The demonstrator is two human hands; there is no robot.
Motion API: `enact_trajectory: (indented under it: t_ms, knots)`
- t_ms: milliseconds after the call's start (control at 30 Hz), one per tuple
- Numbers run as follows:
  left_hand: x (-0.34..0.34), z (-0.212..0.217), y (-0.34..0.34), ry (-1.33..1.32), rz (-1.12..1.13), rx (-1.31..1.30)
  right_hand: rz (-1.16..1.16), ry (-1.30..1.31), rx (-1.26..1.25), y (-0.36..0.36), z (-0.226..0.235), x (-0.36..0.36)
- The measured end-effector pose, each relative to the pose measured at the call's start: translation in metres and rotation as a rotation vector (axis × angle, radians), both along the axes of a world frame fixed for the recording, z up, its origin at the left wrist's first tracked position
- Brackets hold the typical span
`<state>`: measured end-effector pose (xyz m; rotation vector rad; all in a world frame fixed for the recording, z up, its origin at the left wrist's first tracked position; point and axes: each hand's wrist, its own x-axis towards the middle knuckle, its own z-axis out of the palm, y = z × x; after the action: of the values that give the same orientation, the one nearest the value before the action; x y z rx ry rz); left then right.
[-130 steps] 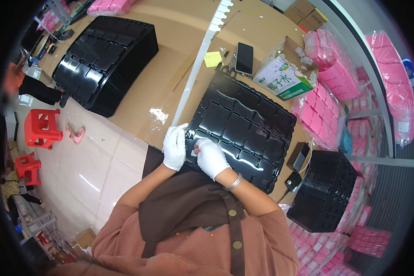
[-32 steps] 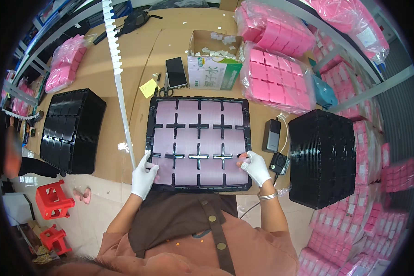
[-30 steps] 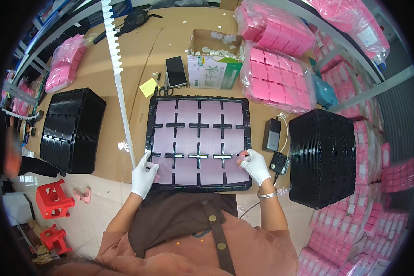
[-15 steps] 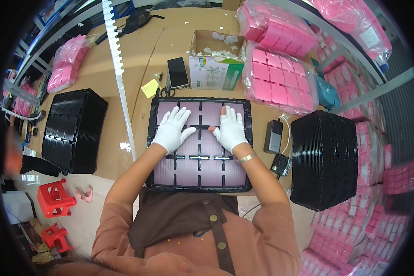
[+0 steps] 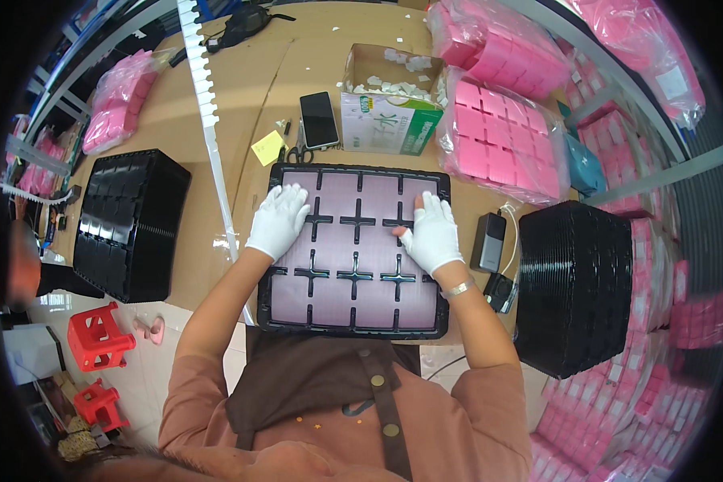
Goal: The person peels adhesive tabs from a strip and sticks them onto a black plastic tray, then aligns and presses a pink foam insert onto the tray. They set the completed tray aside and repeat the process on another tray.
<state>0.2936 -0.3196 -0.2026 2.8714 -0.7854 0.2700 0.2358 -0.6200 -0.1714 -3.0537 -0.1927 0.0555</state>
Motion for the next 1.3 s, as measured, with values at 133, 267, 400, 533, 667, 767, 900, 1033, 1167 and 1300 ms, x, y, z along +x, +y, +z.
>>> enact_trajectory:
  t_ms: [133, 267, 400, 533, 667, 767, 900, 1033, 1167, 1300]
  knots:
    - [-0.001, -0.006, 0.006, 0.077, -0.092, -0.002, 0.051, -0.146, -0.021, -0.007, -0.010, 0.003]
    - [0.013, -0.005, -0.002, -0.009, 0.050, -0.034, -0.070, -0.061, -0.095, 0.006, -0.008, 0.024]
    - [-0.028, 0.000, 0.015, 0.010, -0.031, -0.054, -0.028, -0.003, 0.198, -0.016, 0.001, -0.005]
    - [-0.106, 0.025, 0.055, 0.307, -0.418, -0.051, 0.250, -0.042, 0.269, -0.033, -0.001, -0.102]
    - [-0.148, 0.035, 0.090, 0.366, -0.601, 0.006, 0.482, 0.054, 0.538, -0.053, -0.016, -0.163]
    - [-0.140, 0.031, 0.105, 0.339, -0.644, -0.116, 0.418, 0.123, 0.568, -0.067, -0.008, -0.164]
    - [-0.149, 0.039, 0.077, 0.293, -0.593, -0.138, 0.444, 0.012, 0.525, -0.039, 0.006, -0.157]
    - [-0.158, 0.037, 0.094, 0.316, -0.556, -0.195, 0.407, 0.144, 0.532, -0.064, 0.007, -0.171]
    - [-0.159, 0.036, 0.076, 0.328, 0.088, -0.374, -0.014, -0.099, 0.209, -0.048, 0.012, -0.161]
    - [-0.161, 0.029, 0.054, 0.516, 0.383, -0.410, -0.407, 0.050, 0.345, -0.028, -0.014, -0.165]
